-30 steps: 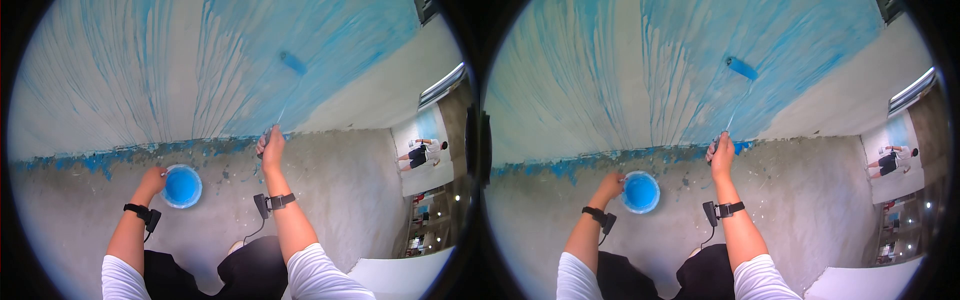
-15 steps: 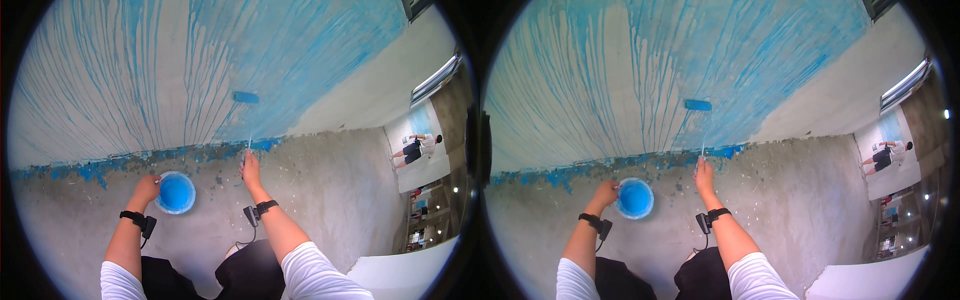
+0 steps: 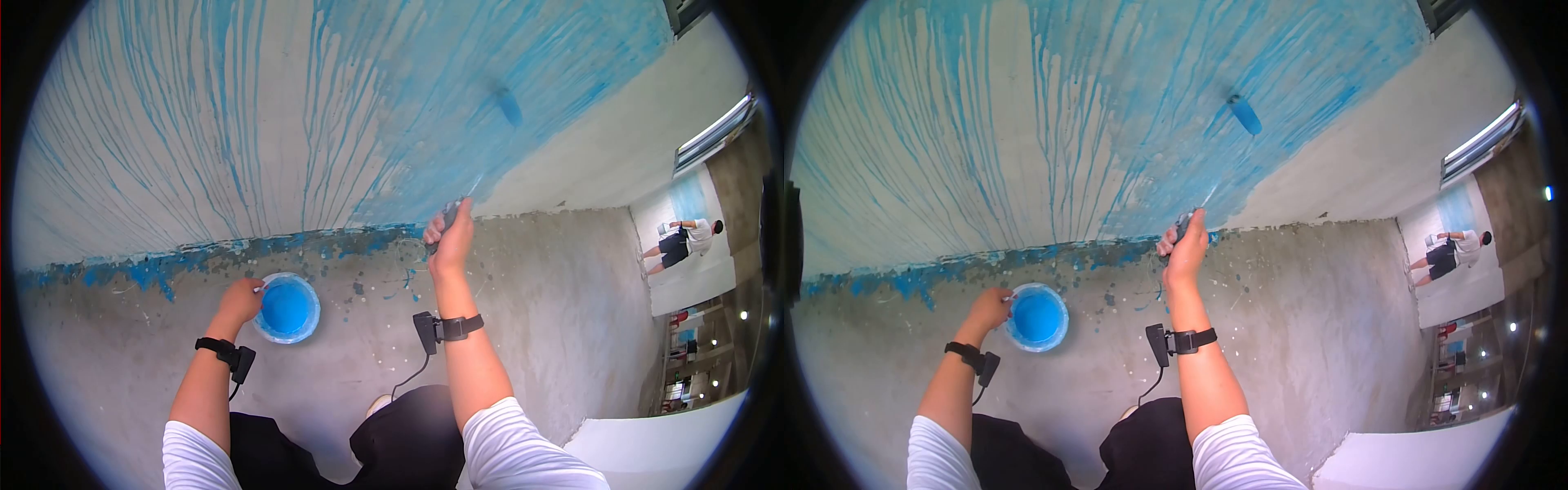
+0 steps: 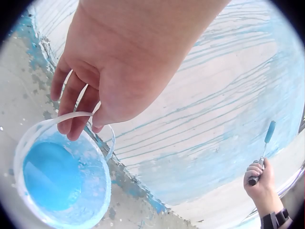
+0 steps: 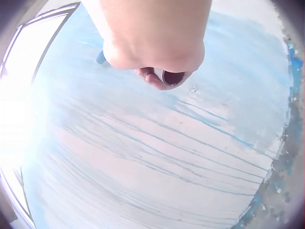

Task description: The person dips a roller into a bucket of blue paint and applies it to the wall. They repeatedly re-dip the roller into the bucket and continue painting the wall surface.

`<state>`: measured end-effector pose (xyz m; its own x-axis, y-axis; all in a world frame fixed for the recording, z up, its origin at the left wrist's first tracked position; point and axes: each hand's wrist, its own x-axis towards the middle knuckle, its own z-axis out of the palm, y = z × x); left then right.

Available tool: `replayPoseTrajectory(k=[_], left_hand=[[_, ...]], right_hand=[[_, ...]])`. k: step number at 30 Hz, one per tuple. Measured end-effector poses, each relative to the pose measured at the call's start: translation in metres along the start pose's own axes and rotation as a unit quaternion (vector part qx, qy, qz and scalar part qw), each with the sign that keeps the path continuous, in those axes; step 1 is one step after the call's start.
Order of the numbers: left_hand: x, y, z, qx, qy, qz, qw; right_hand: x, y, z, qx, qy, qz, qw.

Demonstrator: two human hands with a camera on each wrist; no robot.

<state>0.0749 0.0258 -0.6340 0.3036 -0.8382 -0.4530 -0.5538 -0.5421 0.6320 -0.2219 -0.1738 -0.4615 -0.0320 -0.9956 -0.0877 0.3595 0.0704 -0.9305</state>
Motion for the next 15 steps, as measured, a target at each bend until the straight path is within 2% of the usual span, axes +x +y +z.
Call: replayPoseTrajectory(k=[2,4,12,15], left_hand=[[0.001,-0.002,0.001,0.014,0.011,0.016,1.0],[0.0,0.001,0.0,0.007,0.007,0.01,1.0],[-0.001,0.004,-0.001,-0.031,-0.01,-0.007,0.999],[-0.002,0.008,-0.001,-0.023,-0.011,-0.009,1.0]], right_hand=[[0.005,-0.003,-0.003,0.021,0.012,0.008,1.0],[0.012,0.0,-0.009,0.112,-0.02,0.11,0.987],[-0.014,0.063,-0.005,0.043,-0.019,0.166,0.985],[-0.019,0.064,-0.002,0.043,-0.026,0.168,0.984]])
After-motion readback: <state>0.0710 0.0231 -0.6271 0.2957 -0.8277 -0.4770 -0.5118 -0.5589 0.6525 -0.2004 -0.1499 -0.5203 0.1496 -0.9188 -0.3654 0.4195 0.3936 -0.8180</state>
